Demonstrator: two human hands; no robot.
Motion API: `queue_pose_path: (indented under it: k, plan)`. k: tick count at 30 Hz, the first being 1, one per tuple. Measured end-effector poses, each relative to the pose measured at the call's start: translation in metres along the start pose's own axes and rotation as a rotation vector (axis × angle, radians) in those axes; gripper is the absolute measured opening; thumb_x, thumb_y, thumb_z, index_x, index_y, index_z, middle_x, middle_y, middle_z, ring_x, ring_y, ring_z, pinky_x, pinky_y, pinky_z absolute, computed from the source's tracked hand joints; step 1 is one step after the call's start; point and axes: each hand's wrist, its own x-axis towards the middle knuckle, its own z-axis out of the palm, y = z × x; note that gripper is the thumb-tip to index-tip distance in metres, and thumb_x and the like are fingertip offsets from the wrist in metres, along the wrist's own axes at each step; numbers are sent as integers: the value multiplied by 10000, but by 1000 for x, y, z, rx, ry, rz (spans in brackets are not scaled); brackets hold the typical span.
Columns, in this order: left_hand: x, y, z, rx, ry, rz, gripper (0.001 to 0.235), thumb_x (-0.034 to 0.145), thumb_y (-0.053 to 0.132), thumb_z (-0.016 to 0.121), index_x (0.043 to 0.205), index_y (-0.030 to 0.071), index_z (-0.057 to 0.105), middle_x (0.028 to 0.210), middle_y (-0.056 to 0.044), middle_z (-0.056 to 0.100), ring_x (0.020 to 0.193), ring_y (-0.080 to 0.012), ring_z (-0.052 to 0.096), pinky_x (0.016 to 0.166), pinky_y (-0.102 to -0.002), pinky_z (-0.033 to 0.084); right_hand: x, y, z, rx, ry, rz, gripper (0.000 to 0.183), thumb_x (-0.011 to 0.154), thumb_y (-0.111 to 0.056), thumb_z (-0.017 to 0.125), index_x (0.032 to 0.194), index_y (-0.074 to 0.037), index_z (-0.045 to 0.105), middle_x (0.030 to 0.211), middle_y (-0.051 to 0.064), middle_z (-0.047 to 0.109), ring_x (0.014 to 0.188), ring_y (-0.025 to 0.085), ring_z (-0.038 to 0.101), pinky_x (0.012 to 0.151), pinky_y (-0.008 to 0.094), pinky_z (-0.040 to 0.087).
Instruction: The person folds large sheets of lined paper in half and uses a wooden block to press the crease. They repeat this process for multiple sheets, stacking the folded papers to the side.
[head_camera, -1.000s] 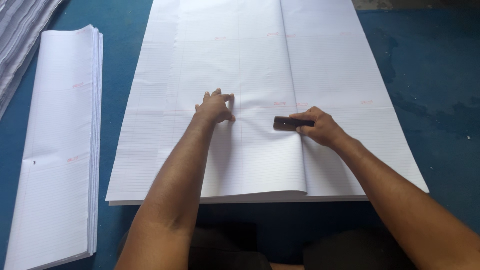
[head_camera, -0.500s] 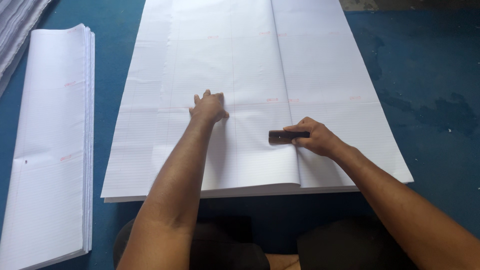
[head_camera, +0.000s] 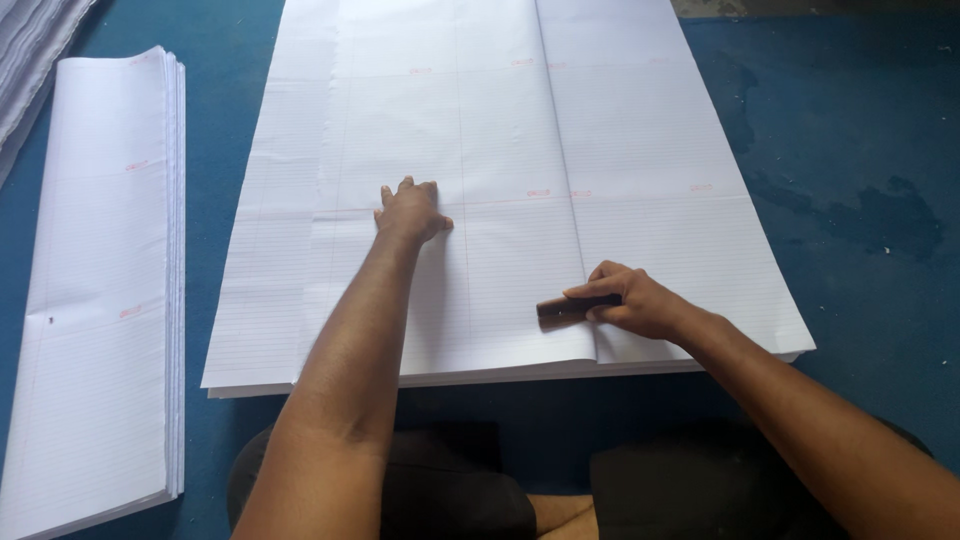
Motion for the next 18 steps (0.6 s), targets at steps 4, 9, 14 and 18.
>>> queue_pose_path:
  k: [4,9,14,18]
  plan:
    - [0,1,0,-12,9,-5,707,839,331,802,1479,313,503,1672,-5,261,1565,-318,118,1249,-574,224,-9,-1,4,0,-21,-29,394,830,-112,722,1189,-269,753,1140,11,694,1121,151,641,1045,335,525]
    - [2,-1,1,-6,3,-4,767,833,340,803,1510,324,444,1667,-3,246,1558,-316,108,1241,-575,225,-21,-1,9,20,-35,-52,371,826,-110,722,1171,-241,760,1112,20,706,1092,153,658,1012,325,547]
    - [5,-3,3,0,4,4,770,837,354,799,1516,323,438,1672,-7,239,1560,-318,103,1242,-575,227,-25,2,13,18,-41,-73,363,821,-109,727,1162,-230,766,1100,30,705,1055,160,670,961,322,574]
    - [5,-4,3,-5,3,-4,758,837,359,794,1509,332,444,1673,2,227,1559,-314,94,1245,-572,218,-28,4,14,3,-51,-116,369,823,-92,728,1166,-226,761,1088,44,706,1031,161,682,930,321,586]
